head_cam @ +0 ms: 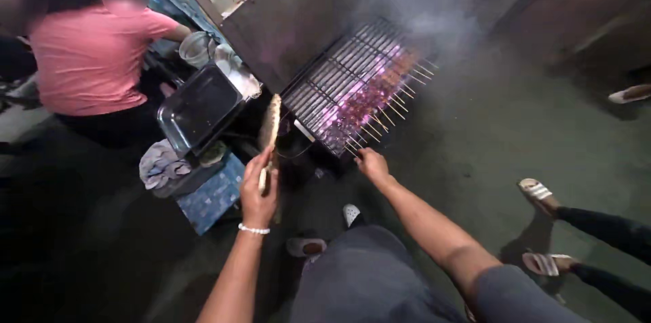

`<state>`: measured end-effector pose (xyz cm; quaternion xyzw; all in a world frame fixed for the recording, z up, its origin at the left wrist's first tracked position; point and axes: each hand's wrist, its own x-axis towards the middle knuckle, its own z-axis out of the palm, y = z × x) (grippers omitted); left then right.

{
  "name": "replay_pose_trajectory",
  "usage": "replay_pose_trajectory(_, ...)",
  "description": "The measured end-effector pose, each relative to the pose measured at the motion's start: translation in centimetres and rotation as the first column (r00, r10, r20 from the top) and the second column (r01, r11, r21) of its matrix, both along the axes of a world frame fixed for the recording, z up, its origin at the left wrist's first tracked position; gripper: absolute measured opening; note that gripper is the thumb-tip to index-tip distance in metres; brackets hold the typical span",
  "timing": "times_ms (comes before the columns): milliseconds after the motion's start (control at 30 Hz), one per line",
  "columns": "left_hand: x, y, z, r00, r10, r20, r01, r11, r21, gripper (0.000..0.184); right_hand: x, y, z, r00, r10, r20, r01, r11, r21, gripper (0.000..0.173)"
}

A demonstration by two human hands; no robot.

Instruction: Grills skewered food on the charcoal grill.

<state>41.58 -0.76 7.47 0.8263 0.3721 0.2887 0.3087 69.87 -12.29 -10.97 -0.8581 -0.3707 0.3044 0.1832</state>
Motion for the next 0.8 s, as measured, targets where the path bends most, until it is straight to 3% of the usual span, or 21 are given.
replay_pose_trajectory(67,0.0,-0.9,0.4,0.988,0.011,0.155,0.026,0.970,-0.240,0.045,-0.4,1.0,0.5,1.000,0.000,0.013,0.001,0.999,-0.039,0.034)
replay_pose_trajectory(100,-0.2,-1.1,0.3,0.985,0.021,0.174,0.024,0.967,-0.253,0.043,-0.5,1.1,0.8,1.000,-0.001,0.014,0.001,0.999,-0.048,0.032)
replay_pose_trajectory(200,-1.1,-1.2,-0.5,0.999,-0.029,0.044,0.026,0.998,0.054,0.043,-0.2,2.0,-0.3,0.998,0.006,0.055,-0.002,0.997,-0.077,0.032)
replay_pose_trajectory(233,-1.4,-1.5,-0.5,0.998,-0.033,0.049,0.029,0.997,0.073,0.043,-0.1,2.1,-0.4,0.998,0.012,0.064,-0.006,0.996,-0.086,0.031)
replay_pose_trajectory(333,-2.3,-2.9,0.3,0.974,0.016,0.226,0.021,0.987,-0.161,0.046,0.2,2.0,-0.5,0.996,0.034,0.087,-0.027,0.996,-0.080,0.030)
replay_pose_trajectory(367,-2.7,-3.3,0.7,0.969,0.041,0.242,0.003,0.985,-0.175,0.047,0.2,2.0,-0.5,0.995,0.040,0.086,-0.034,0.997,-0.066,0.030)
replay_pose_trajectory(500,-4.3,-3.7,1.4,0.986,0.034,0.165,-0.036,0.999,0.006,0.044,-0.1,2.3,-0.3,0.998,0.055,0.035,-0.054,0.998,-0.012,0.028)
replay_pose_trajectory(633,-4.4,-4.0,2.0,0.966,0.048,0.253,-0.019,0.993,-0.116,0.048,-0.3,3.0,-1.3,0.997,0.075,-0.017,-0.074,0.997,0.016,0.027)
replay_pose_trajectory(800,-4.7,-3.9,2.2,0.967,0.093,0.238,-0.067,0.991,-0.113,0.049,0.0,3.3,-2.0,0.996,0.084,-0.037,-0.085,0.996,-0.030,0.029)
